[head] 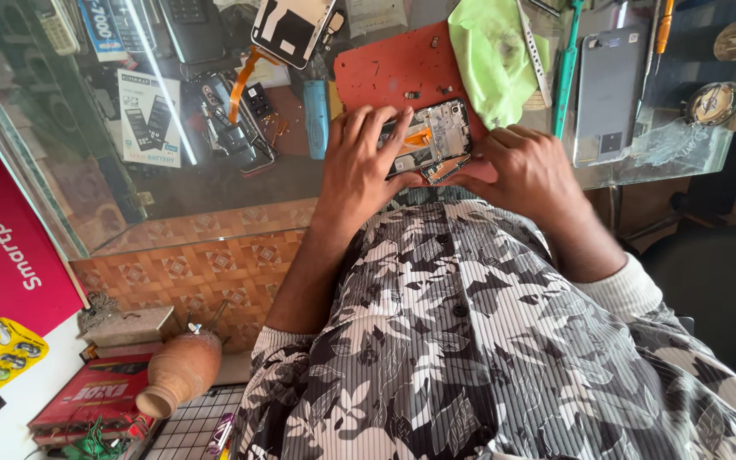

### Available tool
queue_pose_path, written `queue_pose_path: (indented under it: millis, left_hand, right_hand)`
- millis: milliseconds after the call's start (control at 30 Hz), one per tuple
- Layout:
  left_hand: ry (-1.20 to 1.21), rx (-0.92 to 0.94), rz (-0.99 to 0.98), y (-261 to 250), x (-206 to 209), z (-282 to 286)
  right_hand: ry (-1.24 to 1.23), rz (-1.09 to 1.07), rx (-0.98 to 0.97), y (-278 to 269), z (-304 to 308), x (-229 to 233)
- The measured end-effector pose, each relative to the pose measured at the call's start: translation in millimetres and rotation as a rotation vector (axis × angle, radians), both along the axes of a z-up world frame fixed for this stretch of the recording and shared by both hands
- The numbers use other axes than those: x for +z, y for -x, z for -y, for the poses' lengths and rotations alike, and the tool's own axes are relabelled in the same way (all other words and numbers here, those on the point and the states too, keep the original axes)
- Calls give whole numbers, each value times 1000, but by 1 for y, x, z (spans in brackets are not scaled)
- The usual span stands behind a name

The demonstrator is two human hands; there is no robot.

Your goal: The person disassembles and repairs a mobile phone on a glass-topped workbench, using a screwdriver to remove components and a cloth to wipe internal surfaces.

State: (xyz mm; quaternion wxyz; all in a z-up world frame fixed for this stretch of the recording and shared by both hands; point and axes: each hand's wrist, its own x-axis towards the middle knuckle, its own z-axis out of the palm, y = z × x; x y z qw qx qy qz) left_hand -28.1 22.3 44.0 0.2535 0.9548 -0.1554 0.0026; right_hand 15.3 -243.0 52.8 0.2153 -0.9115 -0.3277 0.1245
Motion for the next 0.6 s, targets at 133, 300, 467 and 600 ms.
queue_pose_path:
  millis: [133,300,467,600]
  left_hand:
    - [49,40,-24,1,-6,-6]
    - [245,225,-117,12,6,-16]
    - [637,277,-89,13,6,-15]
    - [1238,194,-344,16,-8,-2]
  right_hand:
    - [-46,49,-165,15,-24,-1]
    - [-101,64,-156,18,-34,-7]
    - [-180,1,-175,16,-36,-10]
    - [-265,-306,-215,7,-19,-18]
